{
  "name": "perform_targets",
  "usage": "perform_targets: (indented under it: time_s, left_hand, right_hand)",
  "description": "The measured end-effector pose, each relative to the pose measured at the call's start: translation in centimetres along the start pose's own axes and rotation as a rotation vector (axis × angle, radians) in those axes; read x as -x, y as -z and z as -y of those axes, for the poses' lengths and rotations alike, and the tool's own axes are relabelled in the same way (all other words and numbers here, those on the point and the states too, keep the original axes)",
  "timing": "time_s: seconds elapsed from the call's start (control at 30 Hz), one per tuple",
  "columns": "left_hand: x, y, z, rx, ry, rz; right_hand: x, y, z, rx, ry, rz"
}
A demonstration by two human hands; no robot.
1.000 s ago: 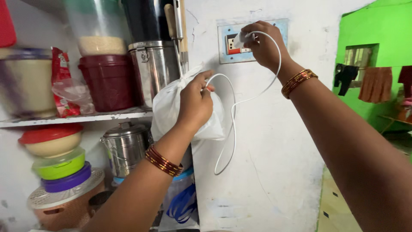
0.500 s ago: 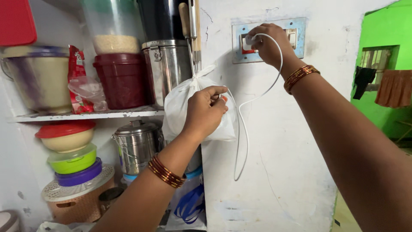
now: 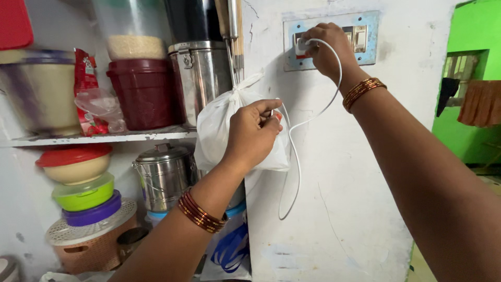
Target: The person unplugs a white charger with cable from a wall socket in a kitchen area, carries it while walking through the house, opens a metal cabinet in a bedroom, takes out a white power bank, and plugs the charger cable into a wall socket above the cabinet.
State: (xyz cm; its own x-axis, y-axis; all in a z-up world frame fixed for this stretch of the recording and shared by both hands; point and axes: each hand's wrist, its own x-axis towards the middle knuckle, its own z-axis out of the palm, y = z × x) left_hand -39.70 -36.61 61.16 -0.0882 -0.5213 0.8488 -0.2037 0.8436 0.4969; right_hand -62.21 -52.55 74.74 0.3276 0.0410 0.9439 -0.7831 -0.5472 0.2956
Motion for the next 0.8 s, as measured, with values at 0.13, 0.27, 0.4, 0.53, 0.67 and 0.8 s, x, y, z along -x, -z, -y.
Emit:
perform_targets:
  time_s: [0.13,0.27,0.4,0.53,0.67,0.8]
  left_hand:
    - [-0.4,-0.1,0.5,-0.013,-0.031,-0.018]
    - [-1.0,0.0,1.4,-0.001,-0.030,-0.043]
    - [-1.8,0.0,2.5,0.015,-0.083,-0.066]
    - [-2.2,0.5,2.9,0.079,-0.029,-0.101]
    - [-2.0,1.1,2.6,0.185,0.077,-0.136]
    - [-1.3,2.3,2.2,0.251,0.111,-0.123]
  right_hand:
    - [0.0,-0.3,-0.6,-0.047,0.036,-0.006]
    - [0.3,-1.1,-1.0,-0.039,0.054,-0.045]
    - [0.7,-1.9,-1.5,-0.026,0.045,-0.078]
    - [0.8,-1.9,-1.4,-0.014,0.046,-0.068]
    - [1.0,-0.8,-2.1,-0.016,0.076,0.013]
    - [2.2,-0.1,-3.6,-0.295,-0.175,0.029]
